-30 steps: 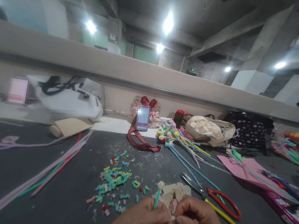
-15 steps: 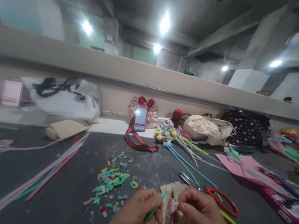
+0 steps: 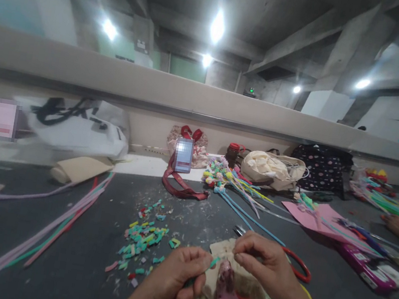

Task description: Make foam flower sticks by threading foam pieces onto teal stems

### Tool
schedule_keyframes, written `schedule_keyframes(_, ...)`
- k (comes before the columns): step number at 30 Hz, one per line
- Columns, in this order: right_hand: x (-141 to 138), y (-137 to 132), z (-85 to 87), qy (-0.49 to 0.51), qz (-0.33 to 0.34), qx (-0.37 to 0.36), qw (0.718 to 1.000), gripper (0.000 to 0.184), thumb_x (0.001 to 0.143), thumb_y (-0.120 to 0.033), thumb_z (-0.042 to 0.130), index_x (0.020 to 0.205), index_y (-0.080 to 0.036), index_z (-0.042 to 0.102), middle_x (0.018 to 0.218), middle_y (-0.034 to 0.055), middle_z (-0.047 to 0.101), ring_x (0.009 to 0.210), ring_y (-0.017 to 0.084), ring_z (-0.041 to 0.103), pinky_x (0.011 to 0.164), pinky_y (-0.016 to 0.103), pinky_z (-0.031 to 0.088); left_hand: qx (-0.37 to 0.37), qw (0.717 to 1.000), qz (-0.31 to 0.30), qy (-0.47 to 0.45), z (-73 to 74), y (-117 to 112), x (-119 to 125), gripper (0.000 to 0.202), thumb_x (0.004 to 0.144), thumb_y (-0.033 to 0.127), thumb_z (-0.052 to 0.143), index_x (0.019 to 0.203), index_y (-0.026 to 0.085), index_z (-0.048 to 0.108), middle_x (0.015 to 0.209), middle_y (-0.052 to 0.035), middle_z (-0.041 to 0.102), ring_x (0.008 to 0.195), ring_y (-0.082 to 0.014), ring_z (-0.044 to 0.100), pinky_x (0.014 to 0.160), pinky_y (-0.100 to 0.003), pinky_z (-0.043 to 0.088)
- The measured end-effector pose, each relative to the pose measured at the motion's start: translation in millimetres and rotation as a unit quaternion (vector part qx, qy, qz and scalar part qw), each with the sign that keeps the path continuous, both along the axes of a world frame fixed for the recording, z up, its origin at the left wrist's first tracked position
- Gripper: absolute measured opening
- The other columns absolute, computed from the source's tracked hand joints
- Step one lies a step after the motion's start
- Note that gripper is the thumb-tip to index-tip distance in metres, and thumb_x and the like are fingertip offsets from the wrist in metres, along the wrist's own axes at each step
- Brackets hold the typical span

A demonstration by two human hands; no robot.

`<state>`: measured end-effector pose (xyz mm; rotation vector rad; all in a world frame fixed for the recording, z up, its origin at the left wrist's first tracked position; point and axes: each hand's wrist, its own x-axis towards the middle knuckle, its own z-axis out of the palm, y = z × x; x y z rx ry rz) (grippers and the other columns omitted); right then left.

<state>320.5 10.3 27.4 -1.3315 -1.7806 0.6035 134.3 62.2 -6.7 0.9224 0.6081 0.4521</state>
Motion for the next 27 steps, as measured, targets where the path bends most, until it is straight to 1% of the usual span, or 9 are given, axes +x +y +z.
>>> schedule_keyframes(3, -0.6, 2.8, 0.9, -0.007, 0.019, 0.025, 0.999, 0.009, 0.076, -0.018, 0.053, 0.067, -0.017, 0.057, 0.07, 0.0013, 0.055, 0.069, 0.014, 0.052, 0.064, 0.025, 0.039, 0.0, 1.0, 0.008, 0.014, 0.5, -0.6, 0.4, 0.023, 0.068, 0.034, 0.057, 0.061, 0.016, 0.046, 0.037, 0.0071, 0.047, 0.021, 0.0003, 0.023, 0.025, -0.014, 0.01)
schedule_keyframes(7, -0.5, 4.8, 2.5, -0.016, 0.029, 0.041, 0.999, 0.01, 0.077, -0.017, 0.052, 0.067, -0.017, 0.055, 0.071, 0.0011, 0.053, 0.07, 0.014, 0.051, 0.065, 0.025, 0.039, 0.006, 0.999, 0.022, 0.04, 0.0, -0.7, 1.5, 0.021, 0.064, 0.03, 0.059, 0.057, 0.015, 0.047, 0.036, 0.0067, 0.047, 0.021, 0.0009, 0.023, 0.025, -0.013, 0.011)
schedule_keyframes(9, -0.6, 4.6, 3.2, -0.02, 0.035, 0.044, 0.998, 0.01, 0.077, -0.016, 0.052, 0.067, -0.017, 0.054, 0.071, 0.0012, 0.053, 0.071, 0.014, 0.051, 0.066, 0.025, 0.038, 0.014, 0.999, 0.009, 0.052, -0.6, -0.8, 2.2, 0.018, 0.064, 0.03, 0.056, 0.059, 0.014, 0.05, 0.037, 0.0054, 0.05, 0.02, -0.0004, 0.026, 0.024, -0.013, 0.012)
schedule_keyframes(13, -0.7, 2.6, 3.8, -0.024, 0.047, 0.044, 0.998, 0.01, 0.077, -0.015, 0.051, 0.068, -0.017, 0.054, 0.072, 0.0019, 0.054, 0.072, 0.014, 0.051, 0.066, 0.026, 0.038, 0.022, 0.997, -0.028, 0.067, -0.5, -1.4, 3.2, 0.017, 0.064, 0.03, 0.051, 0.061, 0.013, 0.053, 0.038, 0.0032, 0.053, 0.021, -0.0049, 0.037, 0.022, -0.014, 0.017)
schedule_keyframes(18, -1.5, 1.2, 1.7, -0.023, 0.053, 0.032, 0.998, 0.009, 0.076, -0.015, 0.052, 0.067, -0.017, 0.055, 0.071, 0.0015, 0.054, 0.071, 0.014, 0.051, 0.066, 0.026, 0.039, 0.039, 0.997, -0.038, 0.06, 0.2, -1.7, 0.5, 0.023, 0.061, 0.035, 0.054, 0.064, 0.012, 0.055, 0.034, 0.0041, 0.05, 0.02, -0.0034, 0.029, 0.025, -0.015, 0.017)
schedule_keyframes(22, -6.1, 2.0, -3.3, -0.014, 0.059, 0.029, 0.998, 0.009, 0.075, -0.015, 0.053, 0.066, -0.017, 0.055, 0.07, 0.0012, 0.054, 0.07, 0.014, 0.052, 0.065, 0.025, 0.039, 0.045, 0.995, -0.04, 0.082, 1.9, 0.1, -3.0, 0.032, 0.057, 0.042, 0.059, 0.068, 0.011, 0.057, 0.035, 0.0042, 0.049, 0.025, -0.0051, 0.034, 0.031, -0.017, 0.024)
schedule_keyframes(27, -10.3, 3.2, -8.8, -0.025, 0.058, 0.025, 0.998, 0.011, 0.075, -0.015, 0.052, 0.064, -0.017, 0.056, 0.07, 0.0013, 0.055, 0.07, 0.013, 0.052, 0.065, 0.025, 0.04, 0.055, 0.994, -0.042, 0.09, 3.0, 1.7, -2.8, 0.032, 0.057, 0.042, 0.06, 0.067, 0.012, 0.057, 0.033, 0.0055, 0.047, 0.026, -0.0054, 0.034, 0.032, -0.017, 0.023)
